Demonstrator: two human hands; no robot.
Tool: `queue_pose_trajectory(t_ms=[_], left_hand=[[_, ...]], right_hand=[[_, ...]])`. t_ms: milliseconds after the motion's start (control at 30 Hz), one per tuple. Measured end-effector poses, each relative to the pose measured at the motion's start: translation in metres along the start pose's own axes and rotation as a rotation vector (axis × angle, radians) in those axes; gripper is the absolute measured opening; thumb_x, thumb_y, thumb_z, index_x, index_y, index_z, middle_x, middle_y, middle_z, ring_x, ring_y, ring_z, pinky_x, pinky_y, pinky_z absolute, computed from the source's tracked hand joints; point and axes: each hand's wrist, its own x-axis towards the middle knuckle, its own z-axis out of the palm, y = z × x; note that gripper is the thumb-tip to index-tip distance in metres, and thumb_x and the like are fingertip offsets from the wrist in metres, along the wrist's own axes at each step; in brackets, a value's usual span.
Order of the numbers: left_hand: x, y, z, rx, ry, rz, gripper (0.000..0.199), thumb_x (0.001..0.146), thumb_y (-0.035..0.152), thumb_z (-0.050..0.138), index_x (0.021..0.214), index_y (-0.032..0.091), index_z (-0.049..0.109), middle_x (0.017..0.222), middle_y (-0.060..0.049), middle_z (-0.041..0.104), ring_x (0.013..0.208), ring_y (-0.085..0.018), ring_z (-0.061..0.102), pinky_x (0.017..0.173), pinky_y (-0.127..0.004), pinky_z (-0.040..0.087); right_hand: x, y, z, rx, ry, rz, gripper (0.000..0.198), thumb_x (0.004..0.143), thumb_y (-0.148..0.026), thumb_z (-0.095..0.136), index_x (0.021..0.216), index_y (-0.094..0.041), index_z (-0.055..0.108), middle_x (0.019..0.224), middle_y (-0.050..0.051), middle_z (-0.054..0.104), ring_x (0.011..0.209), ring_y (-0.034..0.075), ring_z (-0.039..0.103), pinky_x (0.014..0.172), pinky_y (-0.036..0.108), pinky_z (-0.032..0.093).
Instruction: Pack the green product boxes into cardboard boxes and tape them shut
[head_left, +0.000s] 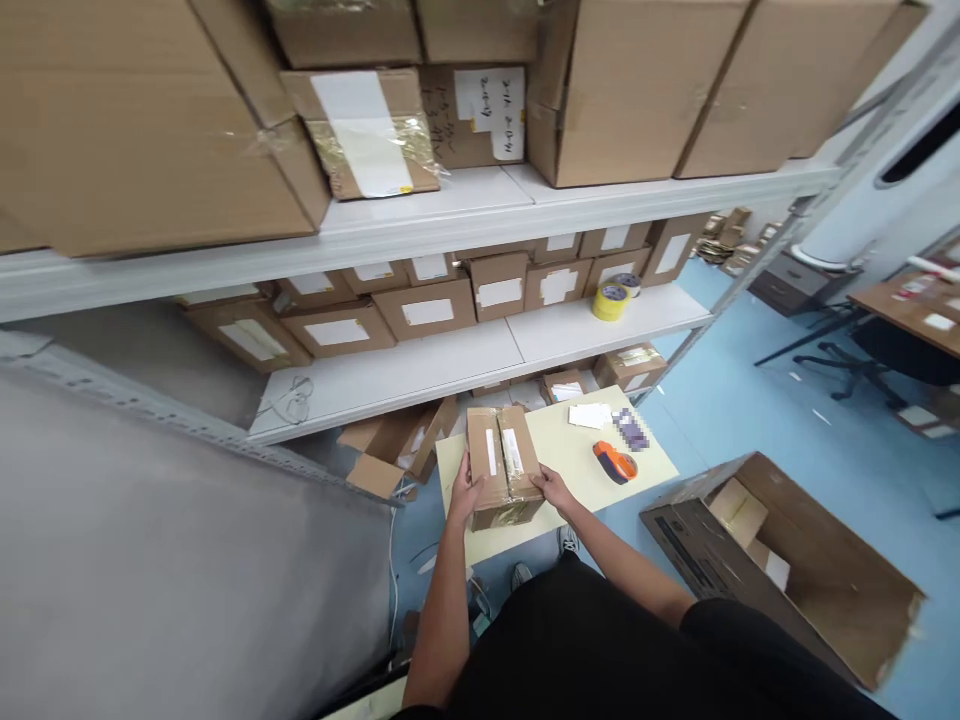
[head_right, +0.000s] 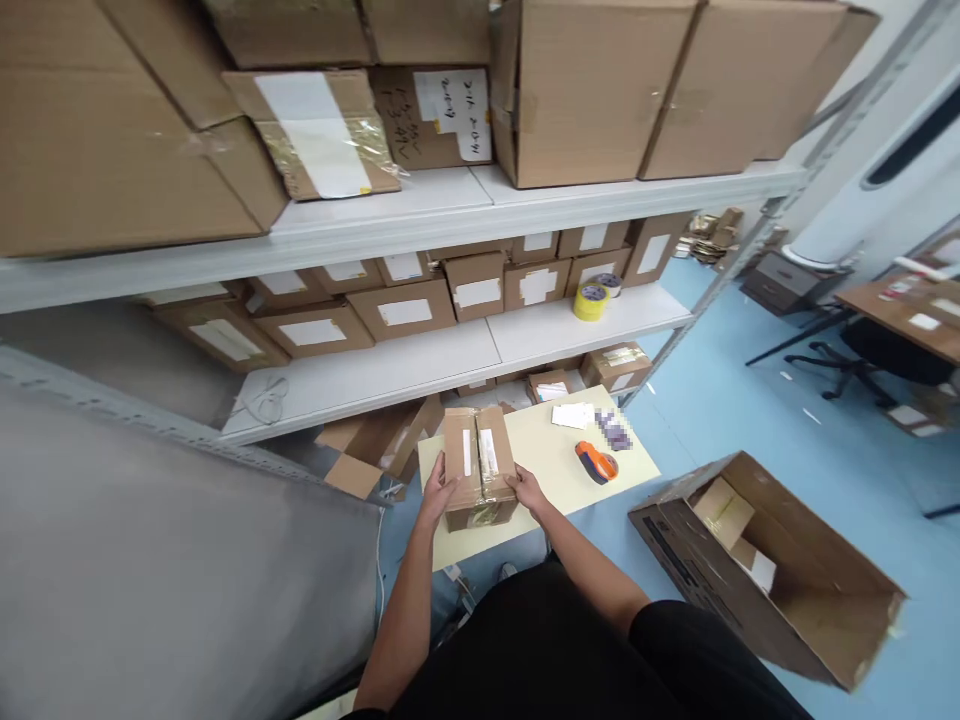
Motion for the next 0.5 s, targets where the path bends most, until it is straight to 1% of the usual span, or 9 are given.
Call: queue_pose_trajectory(t_ms=[67, 133, 200, 267, 367, 433, 500], left_hand=[[0.006, 0.015, 0.014, 0.049, -0.055, 0.018, 0.100, 0.086, 0.033, 0.071, 0.169, 0.026, 0.016, 0.167, -0.008, 0.038, 0.151, -0.027, 0.042, 0.122, -0.039, 0.040], [0.010, 0.031, 0.034, 0.076, -0.133, 0.051, 0.102, 0.085, 0.037, 0.075, 0.168, 0.025, 0.017, 0.166, -0.007, 0.040, 0.150, -0.028, 0.043, 0.122, -0.040, 0.041], [0.013, 0.048, 0.058, 0.071, -0.221, 0.091, 0.105, 0.083, 0.039, 0.077, 0.168, 0.026, 0.017, 0.167, -0.006, 0.038, 0.151, -0.029, 0.042, 0.123, -0.040, 0.040], [0.016, 0.067, 0.088, 0.051, -0.322, 0.114, 0.106, 0.084, 0.040, 0.077, 0.169, 0.028, 0.014, 0.169, -0.004, 0.034, 0.152, -0.029, 0.039, 0.123, -0.040, 0.039], [0.018, 0.097, 0.142, 0.027, -0.519, 0.124, 0.107, 0.087, 0.042, 0.075, 0.169, 0.033, 0.007, 0.172, -0.002, 0.028, 0.153, -0.028, 0.038, 0.123, -0.040, 0.041], [0.018, 0.116, 0.185, 0.034, -0.626, 0.130, 0.108, 0.087, 0.044, 0.075, 0.168, 0.034, 0.004, 0.173, 0.000, 0.022, 0.154, -0.028, 0.035, 0.122, -0.038, 0.041], [0.016, 0.132, 0.234, 0.052, -0.704, 0.137, 0.110, 0.086, 0.045, 0.075, 0.169, 0.032, 0.005, 0.174, 0.000, 0.019, 0.156, -0.028, 0.032, 0.123, -0.037, 0.039]], right_hand=[[-0.011, -0.014, -0.014, 0.032, 0.063, -0.031, 0.058, 0.079, -0.066, 0.069, 0.116, -0.022, 0.073, 0.111, 0.008, 0.079, 0.102, 0.031, 0.071, 0.098, 0.048, 0.055], [-0.022, -0.029, -0.030, 0.069, 0.130, -0.064, 0.058, 0.079, -0.065, 0.071, 0.119, -0.022, 0.073, 0.112, 0.007, 0.078, 0.101, 0.029, 0.072, 0.098, 0.046, 0.055], [-0.033, -0.042, -0.051, 0.096, 0.209, -0.101, 0.059, 0.080, -0.063, 0.071, 0.123, -0.023, 0.071, 0.112, 0.006, 0.078, 0.102, 0.028, 0.071, 0.098, 0.044, 0.055], [-0.044, -0.056, -0.079, 0.091, 0.312, -0.126, 0.057, 0.082, -0.061, 0.070, 0.124, -0.023, 0.072, 0.111, 0.006, 0.078, 0.105, 0.029, 0.071, 0.098, 0.044, 0.056], [-0.066, -0.074, -0.131, 0.041, 0.509, -0.131, 0.056, 0.082, -0.061, 0.069, 0.121, -0.021, 0.074, 0.116, 0.007, 0.077, 0.113, 0.031, 0.068, 0.102, 0.045, 0.054], [-0.085, -0.084, -0.170, 0.042, 0.609, -0.150, 0.058, 0.082, -0.060, 0.070, 0.124, -0.021, 0.073, 0.127, 0.008, 0.074, 0.122, 0.032, 0.065, 0.108, 0.045, 0.051], [-0.109, -0.091, -0.211, 0.065, 0.671, -0.183, 0.060, 0.082, -0.058, 0.070, 0.130, -0.022, 0.071, 0.137, 0.007, 0.070, 0.129, 0.032, 0.061, 0.113, 0.046, 0.048]])
